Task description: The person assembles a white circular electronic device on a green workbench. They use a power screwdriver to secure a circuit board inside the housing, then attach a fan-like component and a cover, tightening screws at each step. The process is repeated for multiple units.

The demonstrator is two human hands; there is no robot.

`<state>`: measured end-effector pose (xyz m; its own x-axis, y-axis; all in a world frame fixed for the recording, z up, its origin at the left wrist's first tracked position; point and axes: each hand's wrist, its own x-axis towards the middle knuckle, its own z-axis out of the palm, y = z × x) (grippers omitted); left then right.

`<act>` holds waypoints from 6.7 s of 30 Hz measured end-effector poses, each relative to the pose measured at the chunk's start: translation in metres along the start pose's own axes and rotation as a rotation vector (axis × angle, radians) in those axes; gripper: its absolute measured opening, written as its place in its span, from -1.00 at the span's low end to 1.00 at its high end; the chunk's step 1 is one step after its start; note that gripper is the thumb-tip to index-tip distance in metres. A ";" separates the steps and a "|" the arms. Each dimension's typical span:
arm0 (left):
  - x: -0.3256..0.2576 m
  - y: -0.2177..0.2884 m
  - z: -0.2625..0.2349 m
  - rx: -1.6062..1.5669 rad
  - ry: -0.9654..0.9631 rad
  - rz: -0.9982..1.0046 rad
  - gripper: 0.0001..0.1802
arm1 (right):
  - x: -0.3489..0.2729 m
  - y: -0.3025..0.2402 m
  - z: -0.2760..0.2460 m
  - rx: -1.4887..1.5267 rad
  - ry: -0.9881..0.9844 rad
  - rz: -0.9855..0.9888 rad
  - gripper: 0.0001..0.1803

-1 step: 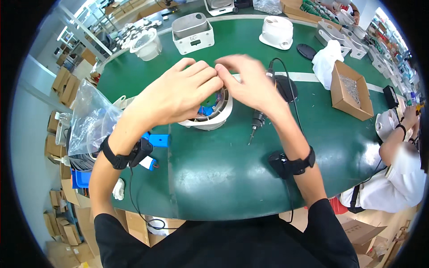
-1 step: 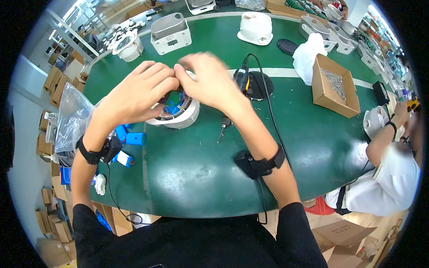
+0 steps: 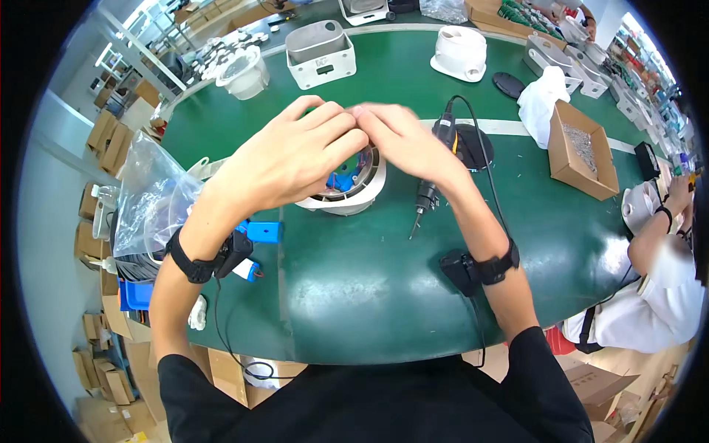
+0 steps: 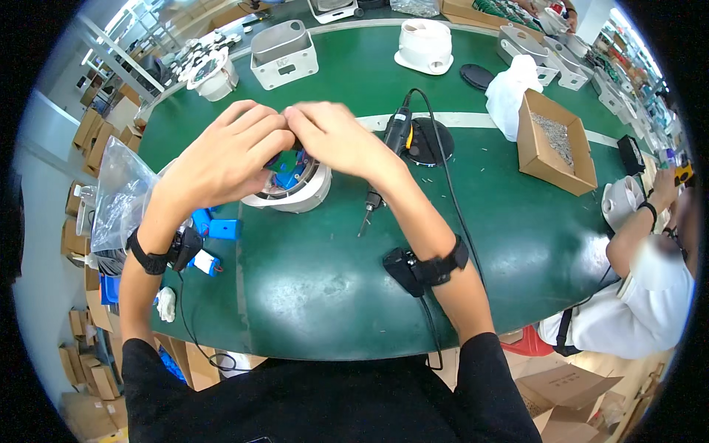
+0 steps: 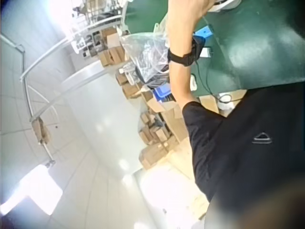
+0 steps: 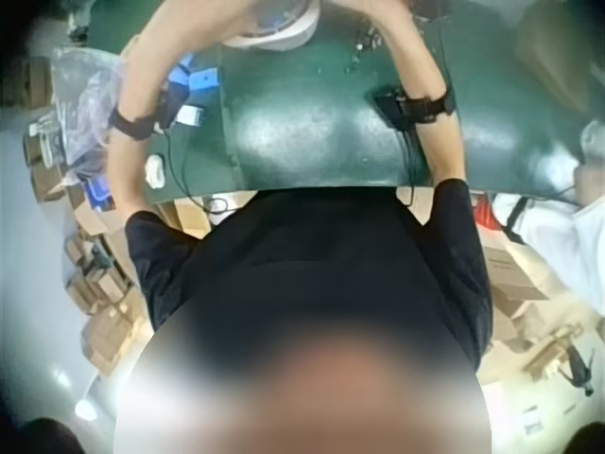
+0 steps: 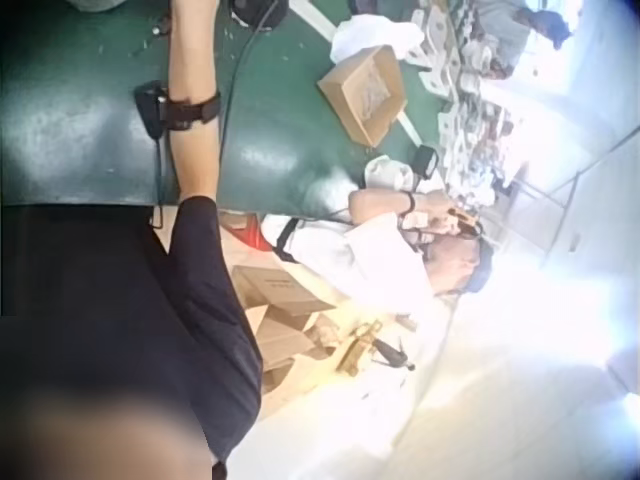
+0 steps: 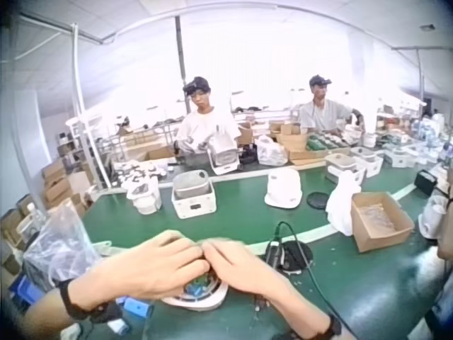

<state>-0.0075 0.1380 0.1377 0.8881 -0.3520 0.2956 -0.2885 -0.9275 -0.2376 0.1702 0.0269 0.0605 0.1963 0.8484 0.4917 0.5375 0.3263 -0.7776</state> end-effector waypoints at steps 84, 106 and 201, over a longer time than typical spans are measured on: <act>-0.008 0.012 0.087 -0.298 0.106 -0.449 -0.06 | 0.019 -0.050 -0.018 0.621 0.665 0.025 -0.65; -0.011 0.008 0.094 -0.298 0.141 -0.418 -0.16 | 0.027 -0.044 0.002 0.468 0.377 -0.026 -0.73; -0.033 0.006 0.082 -0.350 0.031 -0.601 -0.07 | 0.016 -0.061 0.021 0.529 0.582 0.062 -0.69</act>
<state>-0.0089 0.1543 0.0509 0.9208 0.2369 0.3099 0.1473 -0.9468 0.2861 0.1236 0.0293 0.1082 0.6895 0.5646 0.4536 0.0781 0.5646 -0.8216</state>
